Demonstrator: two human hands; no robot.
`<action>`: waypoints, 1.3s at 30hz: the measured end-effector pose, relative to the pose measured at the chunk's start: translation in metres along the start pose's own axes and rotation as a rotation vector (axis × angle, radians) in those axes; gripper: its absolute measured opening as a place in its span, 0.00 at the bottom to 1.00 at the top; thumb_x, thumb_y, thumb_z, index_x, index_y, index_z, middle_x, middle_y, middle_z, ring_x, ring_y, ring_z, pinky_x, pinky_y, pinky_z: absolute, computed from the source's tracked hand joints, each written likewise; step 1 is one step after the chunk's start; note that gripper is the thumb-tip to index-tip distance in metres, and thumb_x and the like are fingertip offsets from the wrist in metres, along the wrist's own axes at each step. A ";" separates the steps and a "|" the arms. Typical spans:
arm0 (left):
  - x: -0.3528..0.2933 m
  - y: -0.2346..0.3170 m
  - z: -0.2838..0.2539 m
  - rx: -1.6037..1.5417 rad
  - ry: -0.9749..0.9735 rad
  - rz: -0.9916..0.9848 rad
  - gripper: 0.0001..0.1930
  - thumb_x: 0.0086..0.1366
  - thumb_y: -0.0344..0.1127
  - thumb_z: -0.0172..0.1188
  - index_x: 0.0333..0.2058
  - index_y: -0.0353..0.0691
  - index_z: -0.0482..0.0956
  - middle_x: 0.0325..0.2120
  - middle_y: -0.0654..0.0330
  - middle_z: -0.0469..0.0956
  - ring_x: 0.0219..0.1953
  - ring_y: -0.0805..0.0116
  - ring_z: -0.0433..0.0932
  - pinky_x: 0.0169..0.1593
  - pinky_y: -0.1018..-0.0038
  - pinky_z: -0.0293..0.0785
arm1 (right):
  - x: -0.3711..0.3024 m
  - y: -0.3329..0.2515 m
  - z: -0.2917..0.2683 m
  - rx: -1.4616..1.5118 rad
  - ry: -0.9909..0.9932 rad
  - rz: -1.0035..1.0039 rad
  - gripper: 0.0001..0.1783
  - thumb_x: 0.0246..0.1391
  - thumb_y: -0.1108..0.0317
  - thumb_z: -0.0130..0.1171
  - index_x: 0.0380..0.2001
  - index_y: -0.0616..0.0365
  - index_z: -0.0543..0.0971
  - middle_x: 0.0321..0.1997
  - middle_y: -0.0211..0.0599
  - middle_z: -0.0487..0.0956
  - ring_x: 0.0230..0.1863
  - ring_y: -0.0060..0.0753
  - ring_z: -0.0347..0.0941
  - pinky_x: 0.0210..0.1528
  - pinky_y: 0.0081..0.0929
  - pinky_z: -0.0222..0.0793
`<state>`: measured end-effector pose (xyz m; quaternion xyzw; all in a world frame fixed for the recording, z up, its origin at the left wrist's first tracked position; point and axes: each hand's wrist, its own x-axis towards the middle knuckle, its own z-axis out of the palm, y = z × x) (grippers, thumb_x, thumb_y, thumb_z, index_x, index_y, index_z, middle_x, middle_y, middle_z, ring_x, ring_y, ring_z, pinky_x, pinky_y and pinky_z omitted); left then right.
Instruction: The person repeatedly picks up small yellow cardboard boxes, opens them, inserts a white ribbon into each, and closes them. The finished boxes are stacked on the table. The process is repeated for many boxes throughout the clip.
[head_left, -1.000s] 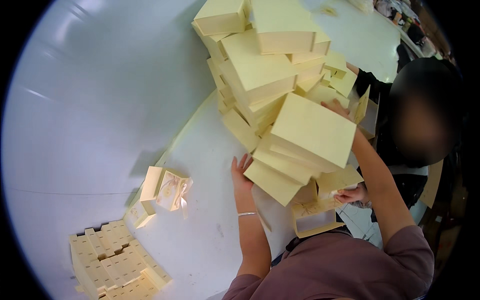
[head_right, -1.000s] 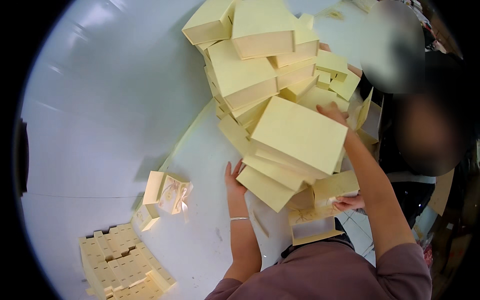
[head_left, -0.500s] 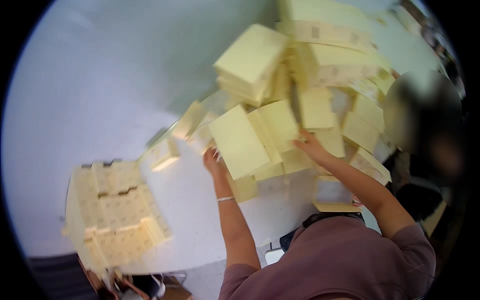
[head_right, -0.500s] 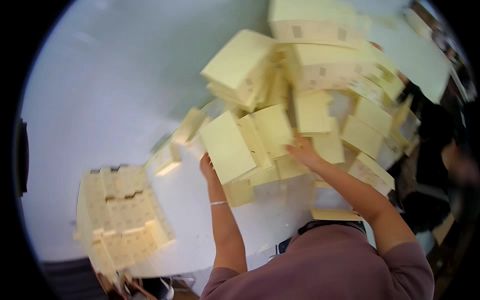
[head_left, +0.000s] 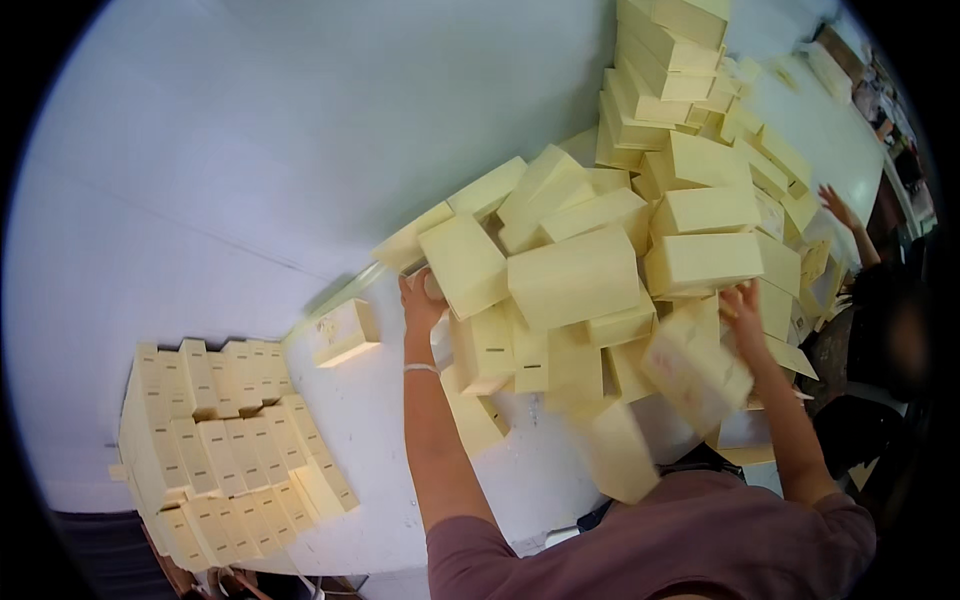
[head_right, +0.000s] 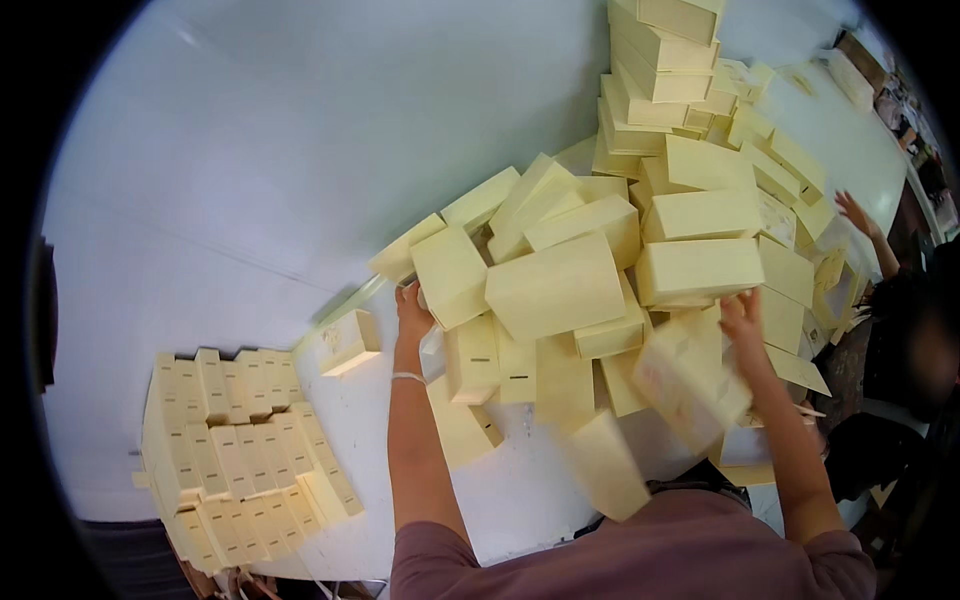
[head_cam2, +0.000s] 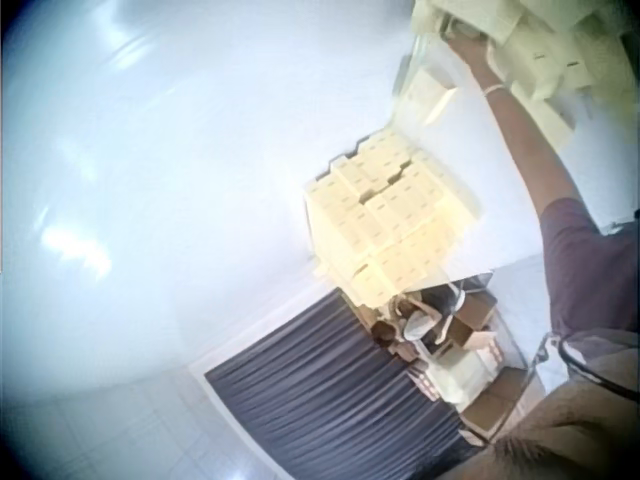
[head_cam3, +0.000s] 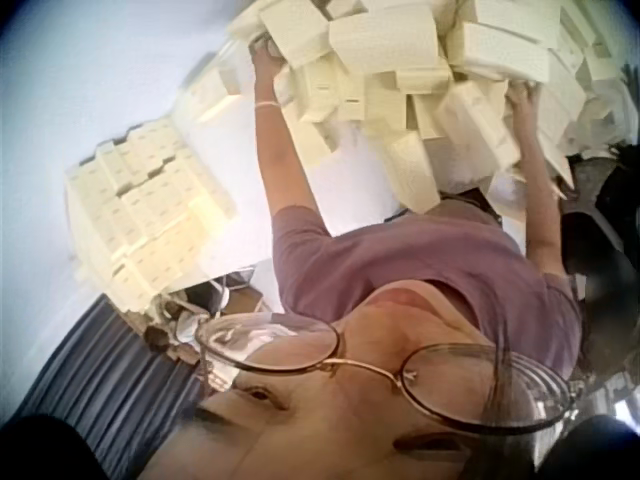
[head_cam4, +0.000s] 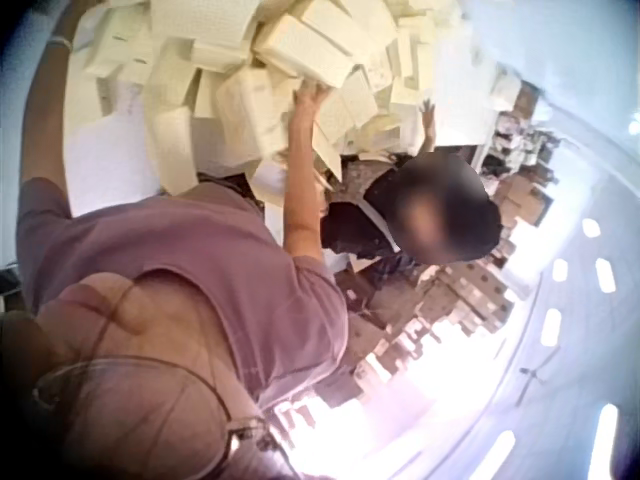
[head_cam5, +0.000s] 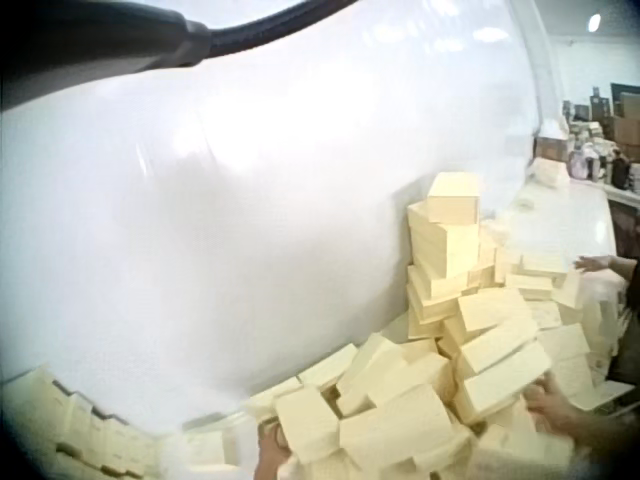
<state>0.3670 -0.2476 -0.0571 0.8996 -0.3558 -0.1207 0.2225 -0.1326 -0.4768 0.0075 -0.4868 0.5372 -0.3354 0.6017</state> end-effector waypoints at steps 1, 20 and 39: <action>0.003 0.001 0.004 0.013 0.015 0.052 0.39 0.39 0.39 0.68 0.53 0.51 0.60 0.58 0.46 0.50 0.60 0.44 0.47 0.58 0.55 0.51 | -0.009 0.009 0.008 0.006 -0.002 0.017 0.37 0.51 0.58 0.55 0.61 0.42 0.50 0.61 0.38 0.54 0.54 0.34 0.61 0.50 0.36 0.60; -0.111 0.057 -0.247 0.518 0.706 0.104 0.46 0.37 0.38 0.71 0.54 0.34 0.56 0.50 0.44 0.57 0.47 0.47 0.64 0.50 0.60 0.65 | -0.030 0.030 0.057 -0.093 -0.496 0.056 0.36 0.50 0.61 0.57 0.59 0.49 0.53 0.57 0.38 0.58 0.45 0.29 0.66 0.39 0.24 0.67; -0.133 0.434 -0.009 -0.208 -0.241 1.061 0.37 0.47 0.41 0.65 0.56 0.42 0.59 0.58 0.42 0.49 0.57 0.43 0.54 0.56 0.54 0.53 | 0.084 -0.117 -0.094 1.044 0.196 -0.097 0.26 0.48 0.63 0.56 0.50 0.59 0.65 0.48 0.38 0.70 0.49 0.37 0.67 0.52 0.35 0.65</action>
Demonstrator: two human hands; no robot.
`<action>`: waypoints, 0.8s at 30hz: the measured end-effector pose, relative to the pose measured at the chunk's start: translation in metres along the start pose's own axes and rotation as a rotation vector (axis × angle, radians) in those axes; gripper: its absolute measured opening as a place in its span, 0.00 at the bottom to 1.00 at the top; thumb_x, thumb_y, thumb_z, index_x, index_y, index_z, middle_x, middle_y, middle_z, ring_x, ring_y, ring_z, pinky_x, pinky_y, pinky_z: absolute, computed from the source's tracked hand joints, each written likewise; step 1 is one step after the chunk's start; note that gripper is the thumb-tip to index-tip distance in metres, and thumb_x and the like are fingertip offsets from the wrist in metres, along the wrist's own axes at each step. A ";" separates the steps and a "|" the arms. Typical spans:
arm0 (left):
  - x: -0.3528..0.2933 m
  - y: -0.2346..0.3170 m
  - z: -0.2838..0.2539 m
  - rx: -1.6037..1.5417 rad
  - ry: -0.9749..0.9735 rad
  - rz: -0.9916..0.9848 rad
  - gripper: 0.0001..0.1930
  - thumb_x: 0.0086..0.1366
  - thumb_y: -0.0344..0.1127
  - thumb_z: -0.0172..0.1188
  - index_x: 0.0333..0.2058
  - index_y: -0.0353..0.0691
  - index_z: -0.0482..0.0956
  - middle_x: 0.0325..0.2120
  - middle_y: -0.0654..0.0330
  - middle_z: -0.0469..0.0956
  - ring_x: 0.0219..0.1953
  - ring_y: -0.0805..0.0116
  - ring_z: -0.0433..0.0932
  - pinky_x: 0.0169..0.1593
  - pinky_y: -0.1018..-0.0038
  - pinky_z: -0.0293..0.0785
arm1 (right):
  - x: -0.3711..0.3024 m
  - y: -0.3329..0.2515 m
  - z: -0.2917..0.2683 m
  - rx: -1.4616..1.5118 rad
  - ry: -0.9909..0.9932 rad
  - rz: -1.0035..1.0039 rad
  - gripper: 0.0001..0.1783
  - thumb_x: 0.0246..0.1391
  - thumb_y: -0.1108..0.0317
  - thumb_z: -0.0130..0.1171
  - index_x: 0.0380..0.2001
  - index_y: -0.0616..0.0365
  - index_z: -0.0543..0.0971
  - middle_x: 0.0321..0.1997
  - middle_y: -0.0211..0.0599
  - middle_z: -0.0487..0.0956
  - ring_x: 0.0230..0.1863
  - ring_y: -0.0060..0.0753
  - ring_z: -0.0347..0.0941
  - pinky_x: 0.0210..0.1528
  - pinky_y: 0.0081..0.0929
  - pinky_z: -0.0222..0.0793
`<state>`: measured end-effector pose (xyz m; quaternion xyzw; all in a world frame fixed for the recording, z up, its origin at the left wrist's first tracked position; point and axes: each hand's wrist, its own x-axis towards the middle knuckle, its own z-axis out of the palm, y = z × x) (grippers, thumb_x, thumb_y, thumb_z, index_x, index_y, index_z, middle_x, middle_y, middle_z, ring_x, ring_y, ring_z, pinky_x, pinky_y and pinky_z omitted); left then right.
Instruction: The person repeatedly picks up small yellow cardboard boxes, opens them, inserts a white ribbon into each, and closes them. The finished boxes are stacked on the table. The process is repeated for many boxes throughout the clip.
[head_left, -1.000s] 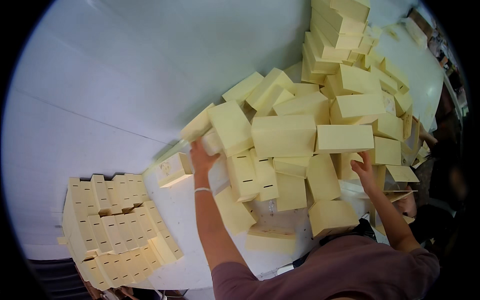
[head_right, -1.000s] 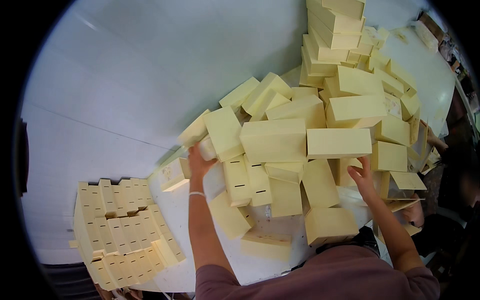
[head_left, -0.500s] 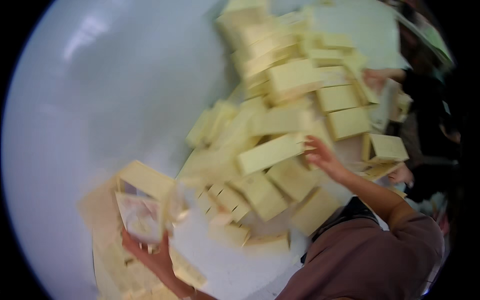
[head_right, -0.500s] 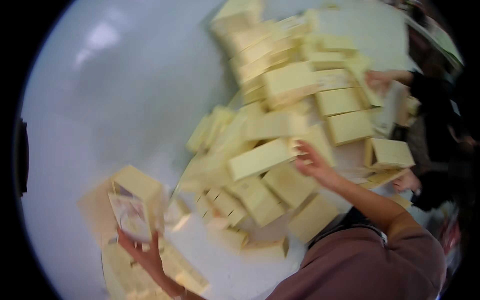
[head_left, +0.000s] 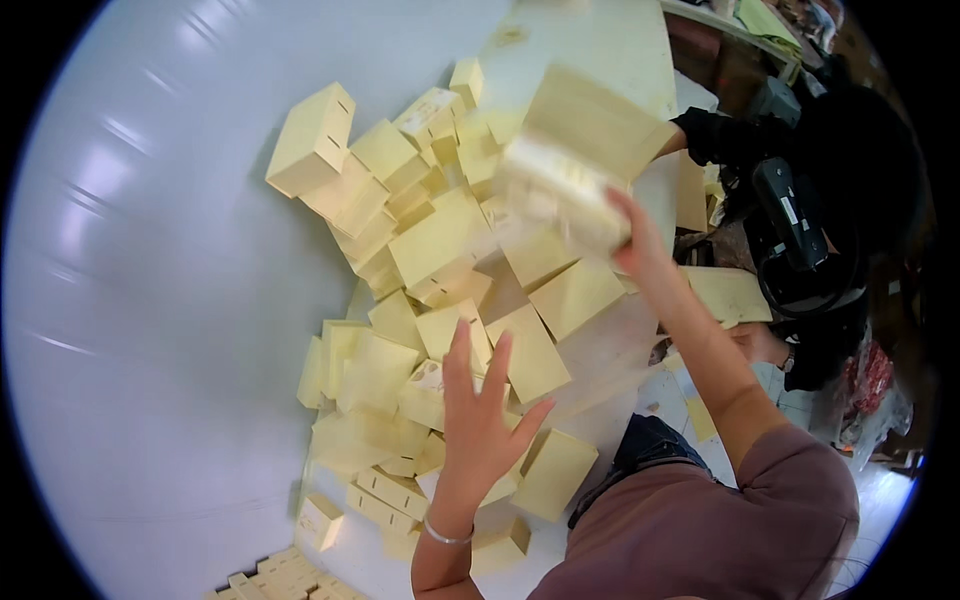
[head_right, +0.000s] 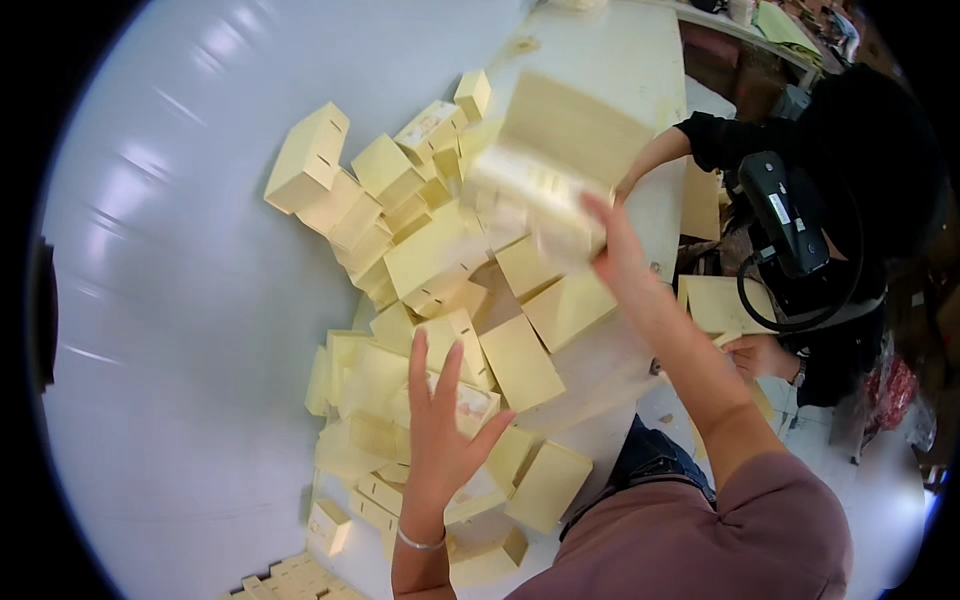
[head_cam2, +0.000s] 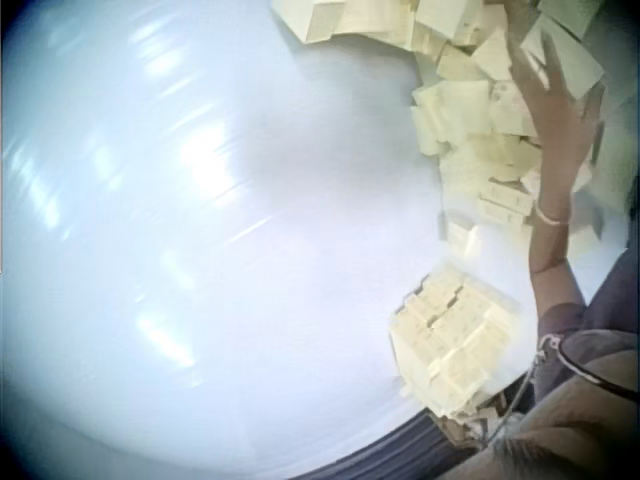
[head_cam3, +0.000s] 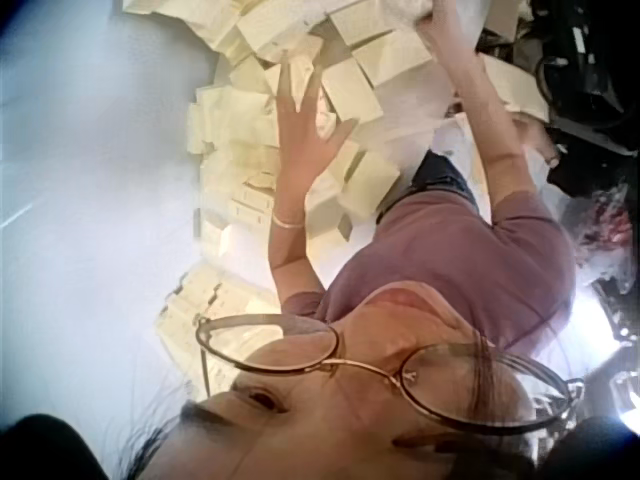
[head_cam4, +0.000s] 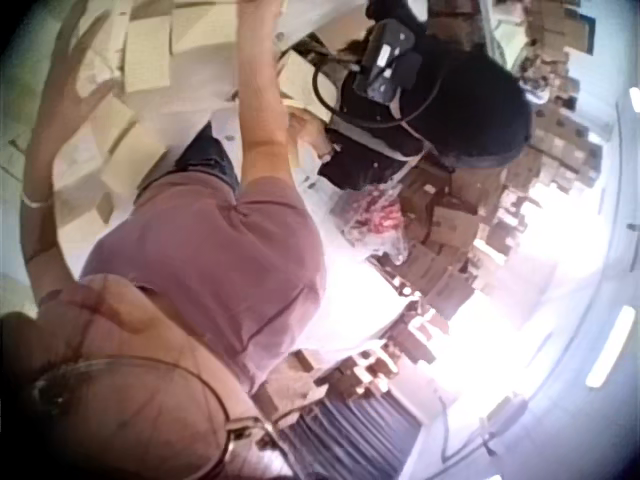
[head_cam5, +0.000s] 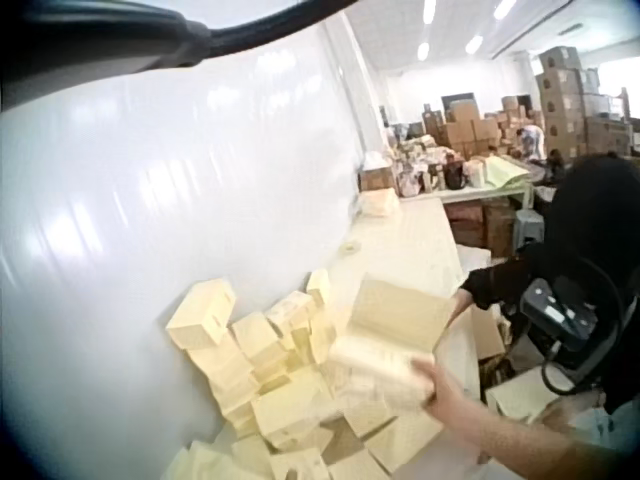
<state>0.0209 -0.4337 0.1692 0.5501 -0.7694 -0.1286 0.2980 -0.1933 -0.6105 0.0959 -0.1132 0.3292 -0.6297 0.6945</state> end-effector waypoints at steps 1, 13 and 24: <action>-0.015 -0.001 0.004 -0.010 0.030 -0.053 0.34 0.47 0.39 0.64 0.54 0.41 0.61 0.57 0.43 0.50 0.57 0.44 0.54 0.56 0.55 0.53 | 0.041 -0.013 -0.005 0.099 0.030 -0.012 0.26 0.47 0.61 0.57 0.49 0.59 0.66 0.49 0.39 0.70 0.50 0.38 0.67 0.52 0.35 0.65; -0.383 0.018 0.117 -0.404 1.145 -1.875 0.37 0.58 0.45 0.55 0.59 0.37 0.45 0.60 0.48 0.44 0.60 0.55 0.50 0.61 0.63 0.46 | 0.312 -0.056 -0.131 -0.389 0.383 -0.075 0.40 0.48 0.34 0.37 0.57 0.49 0.59 0.59 0.47 0.60 0.59 0.54 0.54 0.59 0.47 0.52; -0.277 0.002 0.146 -1.945 1.274 -1.642 0.54 0.43 0.78 0.43 0.62 0.57 0.33 0.62 0.52 0.32 0.62 0.40 0.37 0.55 0.36 0.40 | 0.218 0.121 -0.122 -2.438 0.210 -0.616 0.44 0.44 0.28 0.36 0.57 0.48 0.62 0.59 0.66 0.54 0.60 0.68 0.47 0.59 0.55 0.43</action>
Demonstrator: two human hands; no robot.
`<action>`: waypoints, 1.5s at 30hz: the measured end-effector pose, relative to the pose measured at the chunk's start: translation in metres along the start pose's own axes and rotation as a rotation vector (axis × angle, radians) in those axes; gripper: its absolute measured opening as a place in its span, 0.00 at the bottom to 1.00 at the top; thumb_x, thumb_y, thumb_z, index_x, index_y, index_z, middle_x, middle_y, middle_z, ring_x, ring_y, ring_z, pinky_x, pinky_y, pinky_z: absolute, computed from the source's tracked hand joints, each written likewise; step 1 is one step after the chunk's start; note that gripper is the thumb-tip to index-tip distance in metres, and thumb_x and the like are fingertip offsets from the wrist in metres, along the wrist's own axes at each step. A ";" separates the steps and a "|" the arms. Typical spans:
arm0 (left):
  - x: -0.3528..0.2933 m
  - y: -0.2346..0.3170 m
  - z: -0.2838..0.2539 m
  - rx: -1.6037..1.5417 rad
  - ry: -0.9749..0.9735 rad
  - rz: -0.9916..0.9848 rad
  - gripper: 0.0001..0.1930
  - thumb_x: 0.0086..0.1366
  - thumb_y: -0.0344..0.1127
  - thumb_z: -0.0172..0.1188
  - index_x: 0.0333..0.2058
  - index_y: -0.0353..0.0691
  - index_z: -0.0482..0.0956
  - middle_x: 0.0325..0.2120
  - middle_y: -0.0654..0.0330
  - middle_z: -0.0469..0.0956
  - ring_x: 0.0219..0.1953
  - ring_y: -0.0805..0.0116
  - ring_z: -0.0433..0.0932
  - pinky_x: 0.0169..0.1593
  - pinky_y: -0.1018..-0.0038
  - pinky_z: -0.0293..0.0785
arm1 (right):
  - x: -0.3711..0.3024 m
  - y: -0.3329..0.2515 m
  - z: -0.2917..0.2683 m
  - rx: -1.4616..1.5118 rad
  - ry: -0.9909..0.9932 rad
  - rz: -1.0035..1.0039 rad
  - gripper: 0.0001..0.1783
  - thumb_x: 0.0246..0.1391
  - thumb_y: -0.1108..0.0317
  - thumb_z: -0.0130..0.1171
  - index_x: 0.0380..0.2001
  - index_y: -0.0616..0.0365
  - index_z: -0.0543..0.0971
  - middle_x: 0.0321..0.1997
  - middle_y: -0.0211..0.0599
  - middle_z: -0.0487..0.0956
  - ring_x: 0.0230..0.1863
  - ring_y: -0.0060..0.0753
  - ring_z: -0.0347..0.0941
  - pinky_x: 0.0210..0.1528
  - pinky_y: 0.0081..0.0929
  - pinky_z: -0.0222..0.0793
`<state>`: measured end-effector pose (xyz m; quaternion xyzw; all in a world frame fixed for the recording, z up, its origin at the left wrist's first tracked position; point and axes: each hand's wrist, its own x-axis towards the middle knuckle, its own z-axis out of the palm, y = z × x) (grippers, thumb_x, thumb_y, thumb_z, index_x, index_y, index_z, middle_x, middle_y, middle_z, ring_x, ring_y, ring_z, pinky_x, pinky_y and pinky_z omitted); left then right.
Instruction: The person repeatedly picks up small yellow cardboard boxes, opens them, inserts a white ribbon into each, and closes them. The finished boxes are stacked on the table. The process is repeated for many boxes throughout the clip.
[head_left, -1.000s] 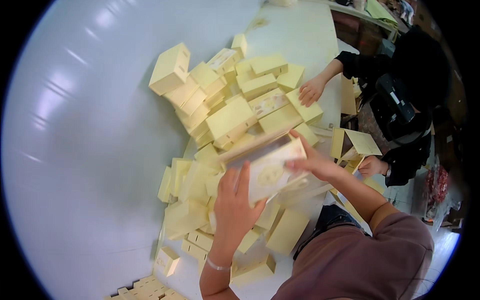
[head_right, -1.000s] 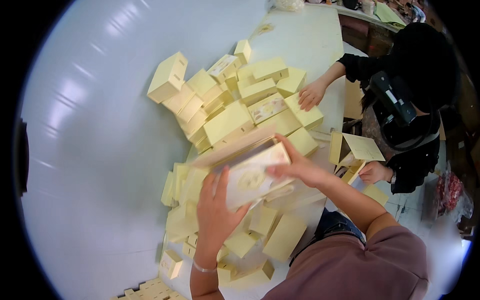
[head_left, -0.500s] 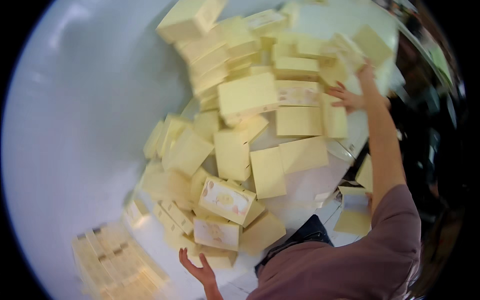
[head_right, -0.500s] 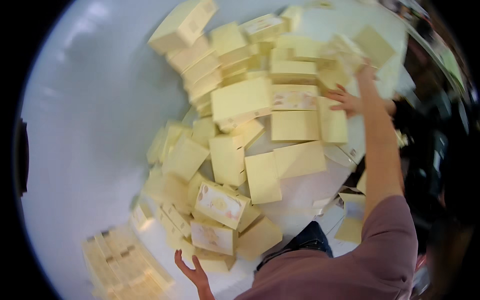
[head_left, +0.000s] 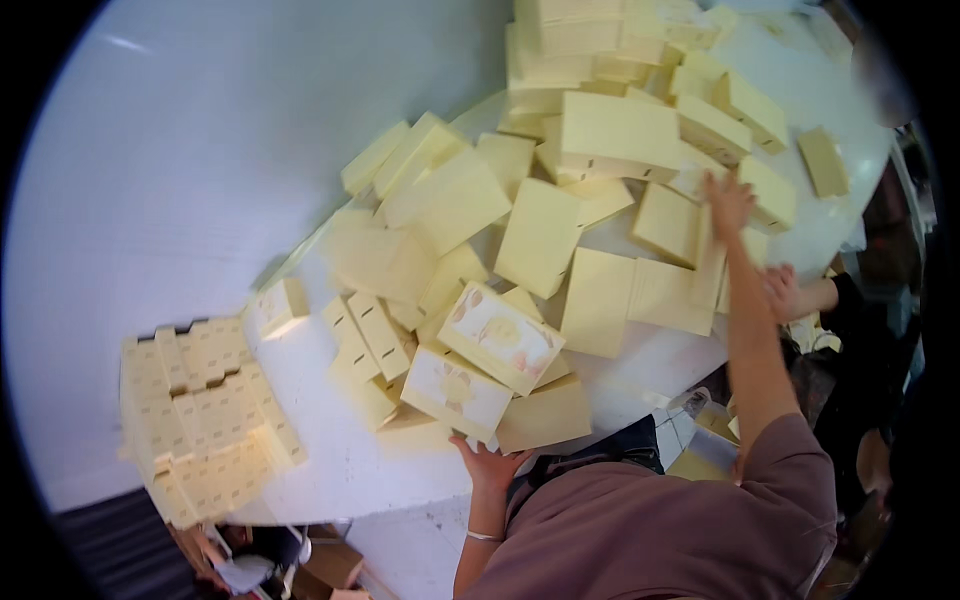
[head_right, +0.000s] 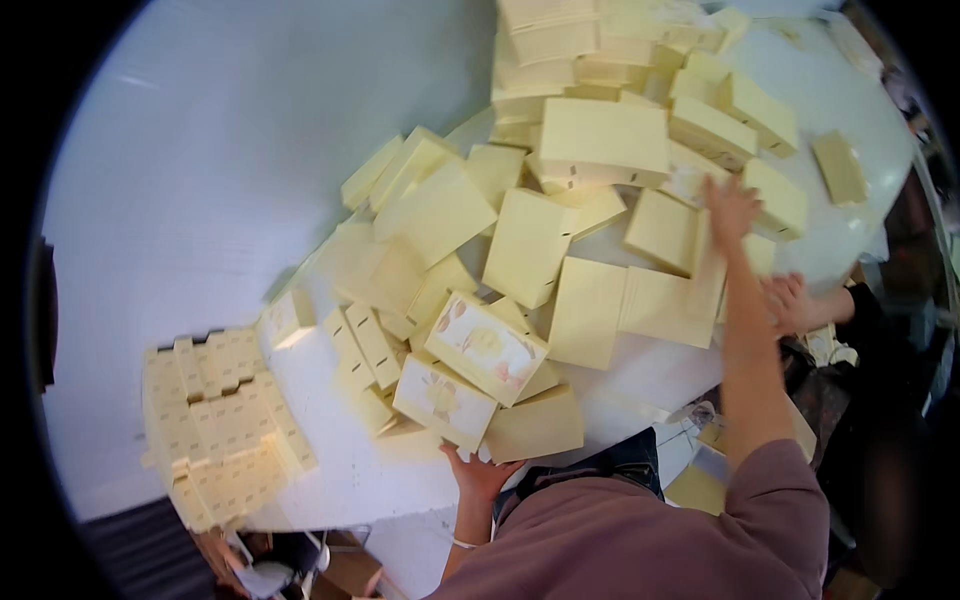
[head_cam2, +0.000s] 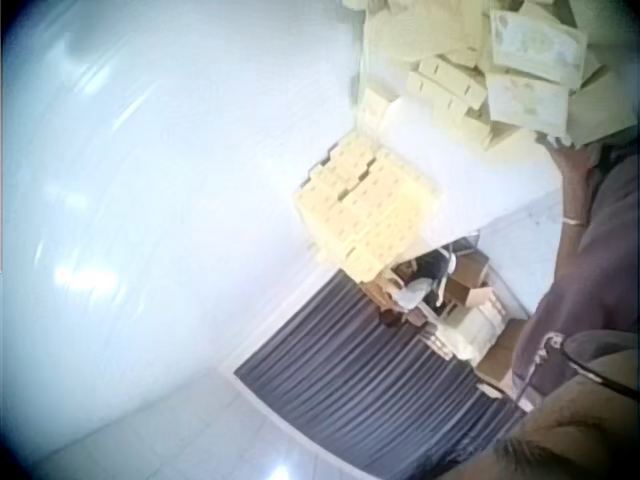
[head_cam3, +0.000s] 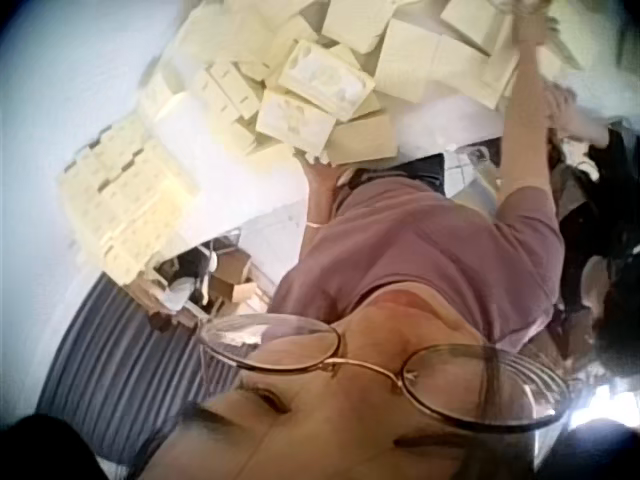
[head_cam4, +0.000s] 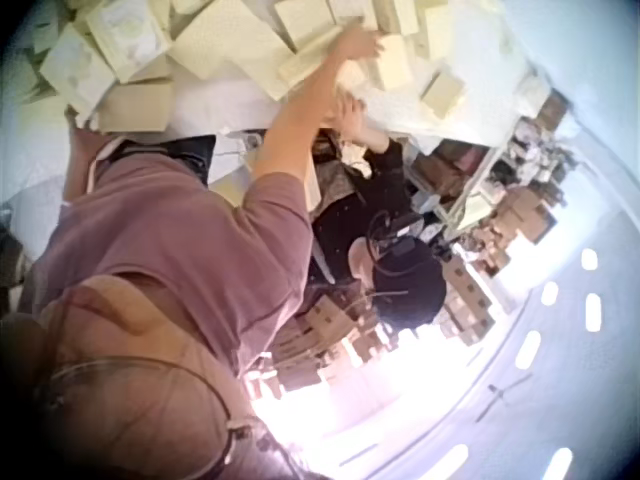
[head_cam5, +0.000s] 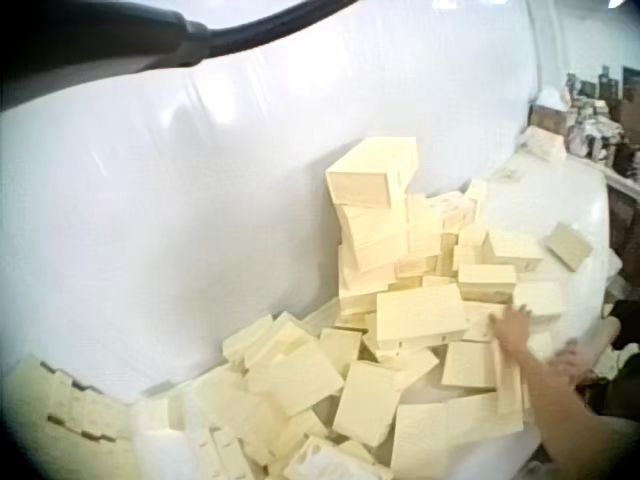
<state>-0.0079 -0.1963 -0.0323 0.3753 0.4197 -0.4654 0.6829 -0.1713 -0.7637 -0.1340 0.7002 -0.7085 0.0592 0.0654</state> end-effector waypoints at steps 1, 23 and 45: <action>0.003 0.003 0.007 0.004 -0.077 0.025 0.53 0.43 0.78 0.42 0.62 0.56 0.33 0.62 0.52 0.31 0.62 0.42 0.36 0.56 0.36 0.38 | -0.017 -0.022 -0.008 -0.071 -0.005 -0.013 0.43 0.46 0.29 0.35 0.56 0.48 0.63 0.59 0.67 0.53 0.60 0.70 0.46 0.59 0.56 0.42; 0.062 0.019 -0.043 -0.437 0.057 -0.275 0.28 0.56 0.51 0.47 0.49 0.37 0.64 0.48 0.51 0.66 0.52 0.50 0.63 0.55 0.52 0.58 | -0.238 -0.014 -0.122 0.401 0.063 -0.326 0.30 0.44 0.58 0.58 0.52 0.54 0.66 0.59 0.52 0.57 0.62 0.53 0.49 0.57 0.46 0.53; 0.015 0.176 -0.097 -0.167 -0.131 0.161 0.34 0.57 0.60 0.41 0.57 0.46 0.54 0.52 0.54 0.61 0.55 0.56 0.60 0.59 0.42 0.40 | -0.432 -0.201 -0.141 0.755 -0.738 -0.348 0.39 0.50 0.51 0.52 0.62 0.41 0.48 0.63 0.65 0.44 0.48 0.58 0.67 0.44 0.43 0.67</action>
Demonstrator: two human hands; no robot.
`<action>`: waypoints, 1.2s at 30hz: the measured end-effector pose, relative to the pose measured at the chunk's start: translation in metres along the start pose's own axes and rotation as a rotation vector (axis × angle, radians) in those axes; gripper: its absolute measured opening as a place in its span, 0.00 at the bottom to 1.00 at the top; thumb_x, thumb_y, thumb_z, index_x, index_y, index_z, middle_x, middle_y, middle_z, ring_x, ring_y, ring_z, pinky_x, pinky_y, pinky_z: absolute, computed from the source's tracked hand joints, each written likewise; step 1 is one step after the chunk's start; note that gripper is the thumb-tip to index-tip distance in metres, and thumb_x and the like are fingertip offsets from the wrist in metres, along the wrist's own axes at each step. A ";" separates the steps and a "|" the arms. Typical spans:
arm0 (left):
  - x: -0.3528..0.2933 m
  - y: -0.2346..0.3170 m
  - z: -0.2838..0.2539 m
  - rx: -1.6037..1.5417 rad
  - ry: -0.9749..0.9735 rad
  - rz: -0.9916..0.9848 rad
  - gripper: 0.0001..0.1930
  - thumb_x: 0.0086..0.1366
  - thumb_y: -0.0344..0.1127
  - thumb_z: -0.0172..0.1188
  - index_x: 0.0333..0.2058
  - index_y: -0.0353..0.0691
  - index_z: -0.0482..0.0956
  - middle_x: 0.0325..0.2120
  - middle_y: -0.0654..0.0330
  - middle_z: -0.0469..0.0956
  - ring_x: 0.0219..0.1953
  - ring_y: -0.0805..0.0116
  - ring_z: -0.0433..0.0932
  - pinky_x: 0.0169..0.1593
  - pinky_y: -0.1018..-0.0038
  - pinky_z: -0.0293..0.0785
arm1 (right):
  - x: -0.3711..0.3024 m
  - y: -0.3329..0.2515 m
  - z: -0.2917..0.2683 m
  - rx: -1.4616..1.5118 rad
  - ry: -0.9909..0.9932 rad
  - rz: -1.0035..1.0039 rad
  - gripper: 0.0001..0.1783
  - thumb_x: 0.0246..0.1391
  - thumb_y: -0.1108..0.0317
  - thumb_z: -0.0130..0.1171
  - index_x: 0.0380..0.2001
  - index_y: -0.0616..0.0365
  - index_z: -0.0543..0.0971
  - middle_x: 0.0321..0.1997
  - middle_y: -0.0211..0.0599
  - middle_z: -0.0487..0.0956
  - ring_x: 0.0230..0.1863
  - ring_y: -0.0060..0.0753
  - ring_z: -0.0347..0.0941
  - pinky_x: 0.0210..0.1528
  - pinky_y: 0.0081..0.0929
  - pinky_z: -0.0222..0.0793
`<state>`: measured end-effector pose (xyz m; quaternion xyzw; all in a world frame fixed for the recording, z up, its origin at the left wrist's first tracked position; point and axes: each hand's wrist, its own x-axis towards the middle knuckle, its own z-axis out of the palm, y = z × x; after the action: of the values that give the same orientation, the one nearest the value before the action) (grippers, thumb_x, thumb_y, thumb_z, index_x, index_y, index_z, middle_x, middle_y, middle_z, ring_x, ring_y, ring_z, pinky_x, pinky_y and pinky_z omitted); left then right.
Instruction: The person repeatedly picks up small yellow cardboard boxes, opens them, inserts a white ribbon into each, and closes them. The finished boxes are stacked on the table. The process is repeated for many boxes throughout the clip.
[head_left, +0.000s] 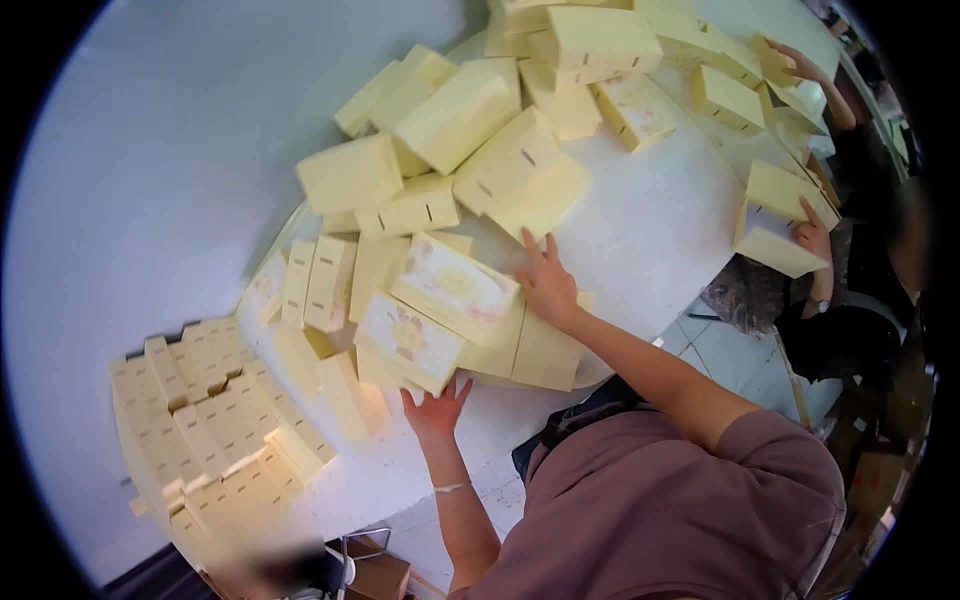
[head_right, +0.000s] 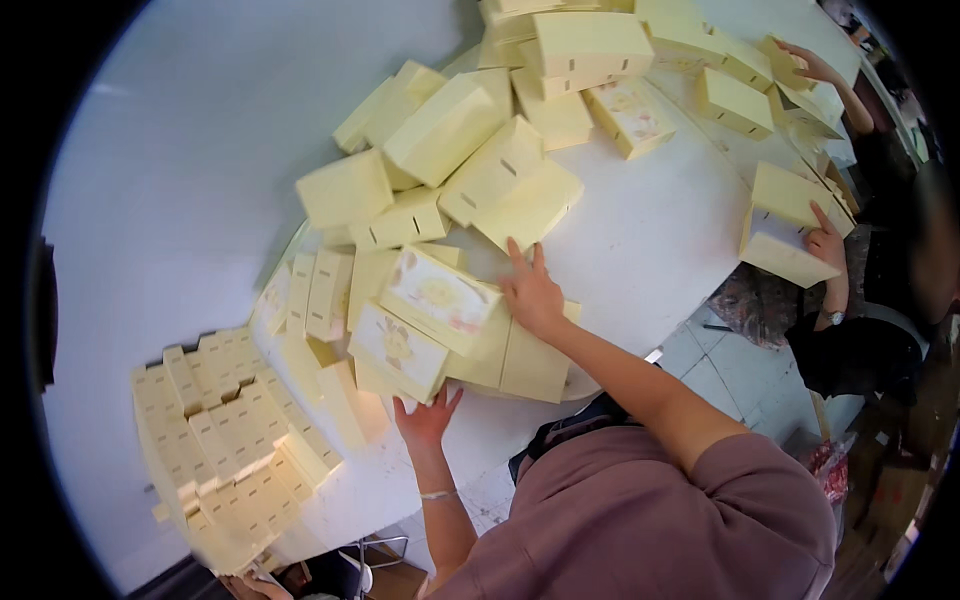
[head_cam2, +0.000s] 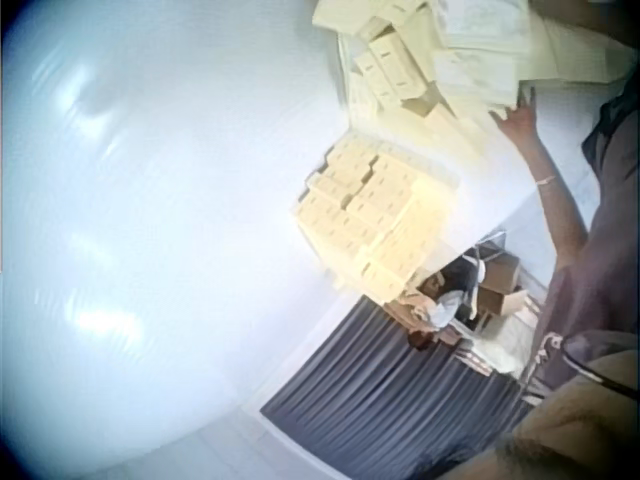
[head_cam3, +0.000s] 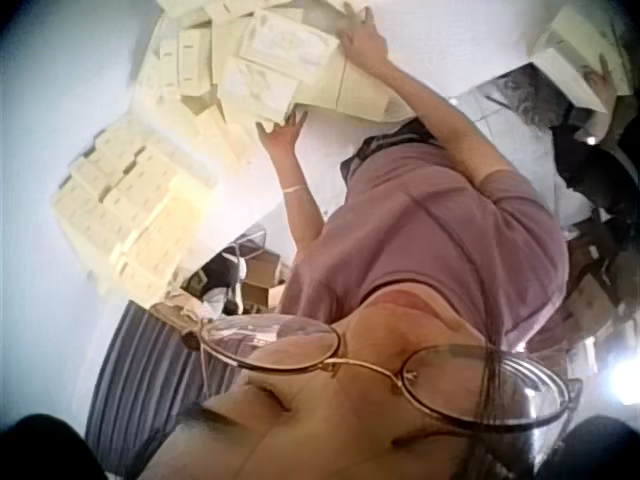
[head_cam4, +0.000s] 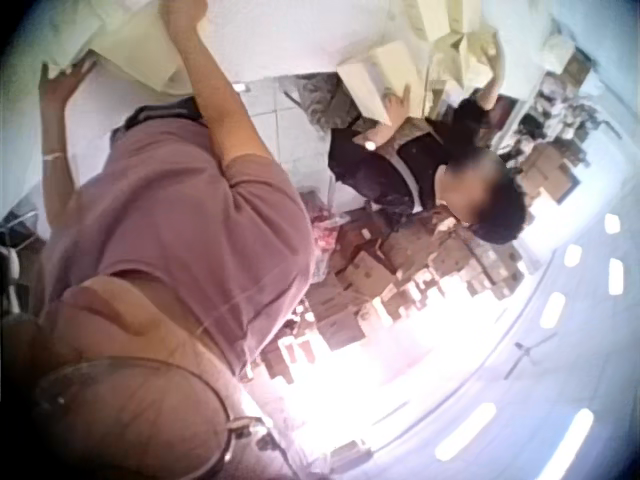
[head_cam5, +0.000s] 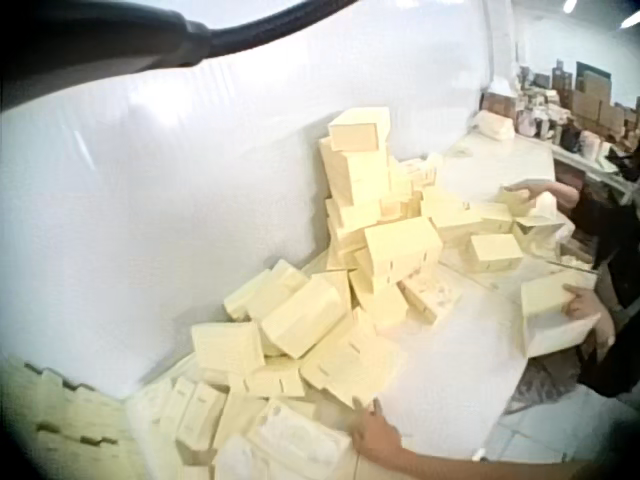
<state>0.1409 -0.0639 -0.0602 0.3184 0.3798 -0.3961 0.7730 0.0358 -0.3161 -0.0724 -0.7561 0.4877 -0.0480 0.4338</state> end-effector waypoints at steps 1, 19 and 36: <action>0.012 0.005 0.006 0.122 -0.103 -0.004 0.34 0.57 0.61 0.40 0.58 0.47 0.53 0.53 0.54 0.60 0.56 0.56 0.59 0.59 0.43 0.40 | -0.001 -0.003 0.005 0.018 0.072 -0.003 0.38 0.50 0.52 0.51 0.61 0.43 0.49 0.62 0.65 0.44 0.46 0.59 0.68 0.44 0.42 0.67; 0.025 -0.088 -0.085 1.718 -0.027 1.248 0.25 0.49 0.34 0.57 0.48 0.38 0.66 0.51 0.46 0.62 0.53 0.45 0.57 0.56 0.52 0.51 | -0.070 0.058 -0.005 -0.290 0.056 -0.652 0.39 0.37 0.52 0.64 0.54 0.52 0.64 0.62 0.56 0.50 0.61 0.57 0.47 0.59 0.50 0.46; 0.025 -0.125 -0.053 1.644 -0.415 1.535 0.28 0.38 0.37 0.60 0.45 0.43 0.70 0.50 0.53 0.62 0.54 0.49 0.58 0.57 0.42 0.42 | -0.068 0.145 -0.030 0.469 0.056 -0.446 0.19 0.46 0.69 0.57 0.38 0.60 0.61 0.41 0.38 0.64 0.44 0.28 0.60 0.50 0.25 0.55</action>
<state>0.0264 -0.0922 -0.1323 0.8042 -0.4238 0.0071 0.4166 -0.1156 -0.3027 -0.1321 -0.7220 0.2975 -0.2739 0.5614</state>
